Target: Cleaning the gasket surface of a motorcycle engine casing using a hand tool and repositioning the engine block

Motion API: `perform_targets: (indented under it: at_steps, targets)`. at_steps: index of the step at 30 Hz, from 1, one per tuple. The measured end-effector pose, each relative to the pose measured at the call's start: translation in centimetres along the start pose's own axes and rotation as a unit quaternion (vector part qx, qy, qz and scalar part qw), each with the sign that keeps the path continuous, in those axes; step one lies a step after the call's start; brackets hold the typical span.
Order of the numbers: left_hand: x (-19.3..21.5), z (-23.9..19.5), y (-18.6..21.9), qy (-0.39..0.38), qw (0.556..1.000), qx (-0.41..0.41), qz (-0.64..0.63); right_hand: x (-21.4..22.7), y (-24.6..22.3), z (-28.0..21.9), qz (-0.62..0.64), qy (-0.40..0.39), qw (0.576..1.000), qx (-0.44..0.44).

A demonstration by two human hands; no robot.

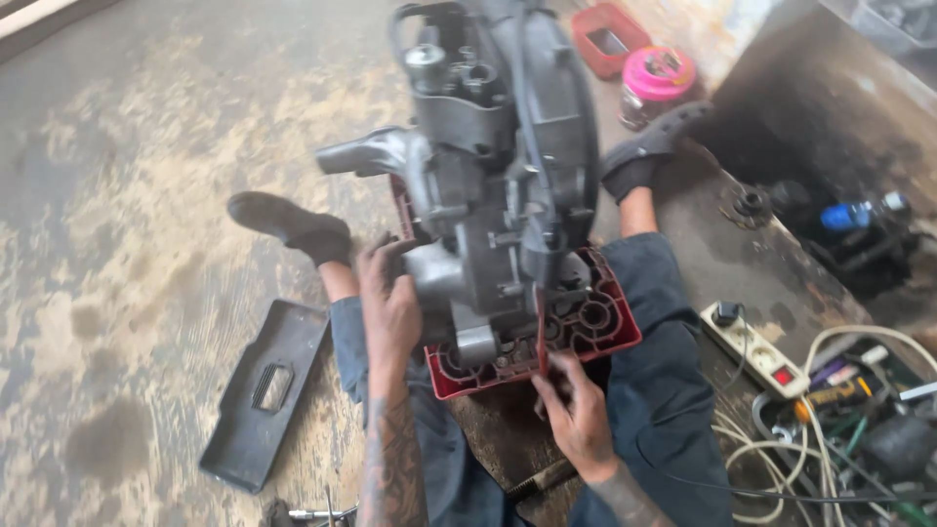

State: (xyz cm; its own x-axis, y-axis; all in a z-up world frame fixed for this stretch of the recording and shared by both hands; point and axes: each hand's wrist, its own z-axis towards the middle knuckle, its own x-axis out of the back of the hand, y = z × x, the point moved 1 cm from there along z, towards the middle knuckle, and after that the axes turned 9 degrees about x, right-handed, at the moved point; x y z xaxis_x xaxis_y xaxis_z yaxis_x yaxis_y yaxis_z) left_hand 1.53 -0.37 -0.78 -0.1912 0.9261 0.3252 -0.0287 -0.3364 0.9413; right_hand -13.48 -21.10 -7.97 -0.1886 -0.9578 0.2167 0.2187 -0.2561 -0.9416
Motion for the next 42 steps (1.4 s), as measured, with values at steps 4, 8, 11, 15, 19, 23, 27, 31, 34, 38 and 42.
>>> perform_targets:
  at_steps: [4, 8, 11, 15, 19, 23, 27, 31, 34, 38, 42]
  targets:
    - [-0.4, 0.5, -0.3, -0.002, 0.999, 0.006, -0.036, 0.3, 4.4, -3.7, -0.075, -0.035, 0.992, -0.100]
    - [-0.6, -0.2, -0.2, -0.004, 0.997, 0.033, -0.065, 2.5, -0.4, -0.7, -0.186, 0.013, 0.980, 0.070]
    - [-0.7, 0.0, 0.1, 0.005, 0.998, 0.028, -0.050, 2.5, -4.6, 2.5, -0.272, -0.008, 0.958, 0.091]
    - [-1.1, 0.4, -0.2, -0.013, 0.998, 0.047, -0.046, 0.0, -8.6, 5.7, -0.393, -0.082, 0.911, 0.089]
    - [-1.4, 0.4, -0.3, -0.003, 0.998, 0.049, -0.050, -2.3, -9.6, 8.5, -0.424, -0.048, 0.863, 0.272]
    - [-1.4, 0.2, 0.3, 0.018, 0.997, 0.047, -0.052, -3.7, -10.8, 9.7, -0.443, -0.094, 0.879, 0.152]
    - [-1.9, 0.0, -0.7, 0.044, 0.998, 0.013, -0.043, -2.0, -10.8, 8.1, -0.538, -0.098, 0.826, 0.135]
    - [-1.6, 0.0, -0.3, 0.011, 0.998, 0.029, -0.048, -0.5, -12.6, 6.7, -0.579, -0.099, 0.792, 0.169]
    - [-2.0, 0.1, -0.6, 0.046, 0.999, 0.002, 0.018, -1.0, -12.6, 7.3, -0.616, -0.023, 0.684, 0.389]
    - [-2.1, 0.0, -0.5, 0.059, 0.998, 0.027, 0.012, -4.1, -12.4, 10.8, -0.629, -0.080, 0.720, 0.283]
    - [-2.0, -0.1, -0.7, 0.065, 0.996, 0.061, -0.030, -4.2, -12.6, 12.8, -0.651, -0.197, 0.732, 0.045]
